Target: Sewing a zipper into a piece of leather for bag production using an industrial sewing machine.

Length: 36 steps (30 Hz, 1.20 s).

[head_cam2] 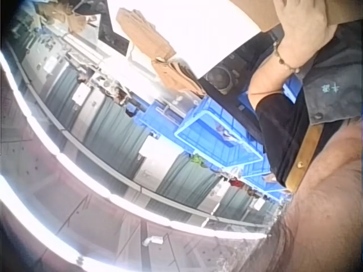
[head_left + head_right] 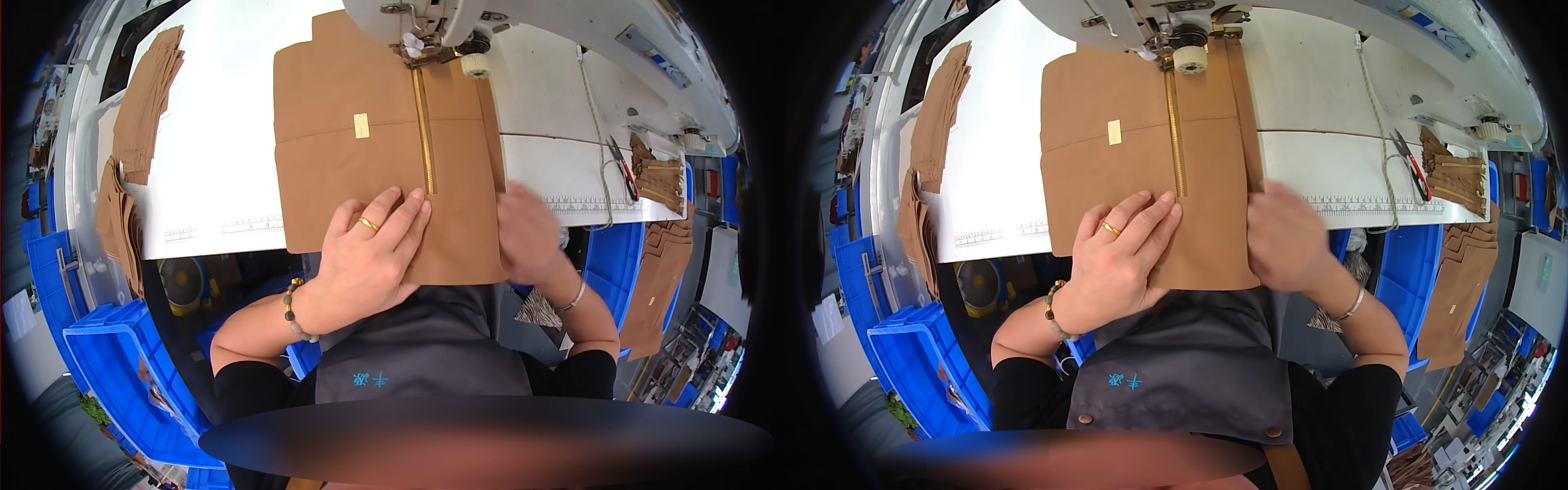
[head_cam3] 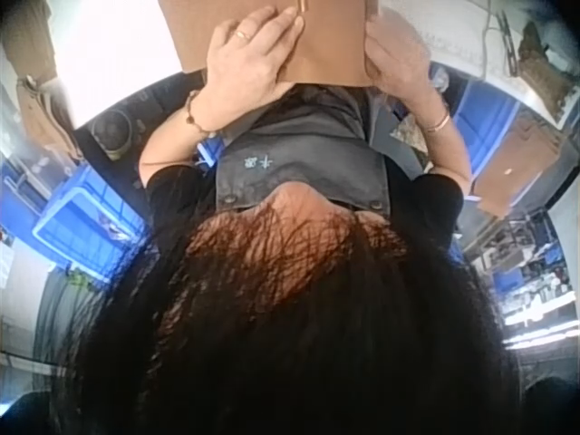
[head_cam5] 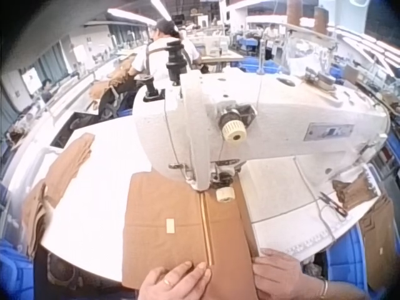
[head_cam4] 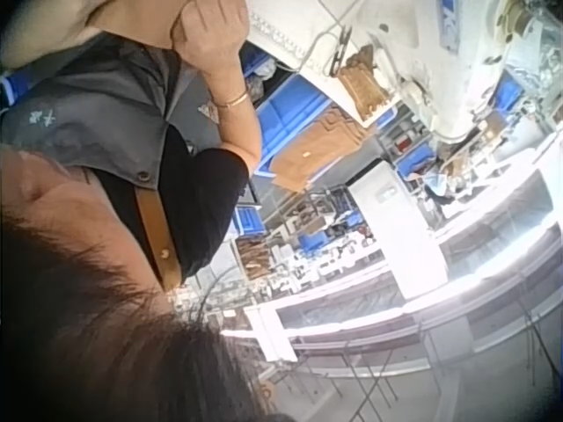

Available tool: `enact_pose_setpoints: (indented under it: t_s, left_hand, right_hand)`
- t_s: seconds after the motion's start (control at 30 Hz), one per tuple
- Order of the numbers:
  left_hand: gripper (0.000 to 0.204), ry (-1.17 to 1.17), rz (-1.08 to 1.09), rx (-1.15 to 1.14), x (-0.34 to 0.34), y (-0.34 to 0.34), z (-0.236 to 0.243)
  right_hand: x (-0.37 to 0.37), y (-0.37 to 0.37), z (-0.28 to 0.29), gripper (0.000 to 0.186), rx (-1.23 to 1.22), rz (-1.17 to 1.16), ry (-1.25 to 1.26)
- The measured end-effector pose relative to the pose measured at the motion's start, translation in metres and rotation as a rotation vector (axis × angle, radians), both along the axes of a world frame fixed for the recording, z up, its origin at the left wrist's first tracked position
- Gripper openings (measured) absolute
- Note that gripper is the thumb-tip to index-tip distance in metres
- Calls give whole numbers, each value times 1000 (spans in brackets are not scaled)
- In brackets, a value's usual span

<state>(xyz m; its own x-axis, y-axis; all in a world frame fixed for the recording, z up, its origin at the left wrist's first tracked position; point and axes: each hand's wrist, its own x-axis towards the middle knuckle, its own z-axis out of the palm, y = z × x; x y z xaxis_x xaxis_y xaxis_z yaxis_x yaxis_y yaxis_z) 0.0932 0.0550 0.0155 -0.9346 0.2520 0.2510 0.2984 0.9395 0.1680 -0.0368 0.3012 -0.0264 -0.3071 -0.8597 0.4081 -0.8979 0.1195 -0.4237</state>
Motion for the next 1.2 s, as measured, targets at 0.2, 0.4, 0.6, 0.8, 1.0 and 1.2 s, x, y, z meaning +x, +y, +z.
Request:
enact_pose_setpoints:
  t_s: [0.2,0.4,0.6,0.8,1.0,1.2]
  left_hand:
    - [80,-123,-45,65,2,-1,8]
    - [64,-23,-26,-54,1,1,-5]
    - [42,104,-84,69,-18,-16,-9]
    - [87,-18,2,80,-57,-31,0]
    - [96,-126,13,-21,-62,-33,-2]
    - [93,-108,-2,-82,-62,-34,-2]
  right_hand:
    - [-22,-15,32,18,-41,-150,-15]
    - [-2,-53,20,23,-30,-39,78]
    - [1,-54,18,26,-21,13,129]
    - [1,-55,16,25,-14,22,149]
    - [-32,-57,33,30,76,226,-21]
    - [-81,-82,25,70,93,109,165]
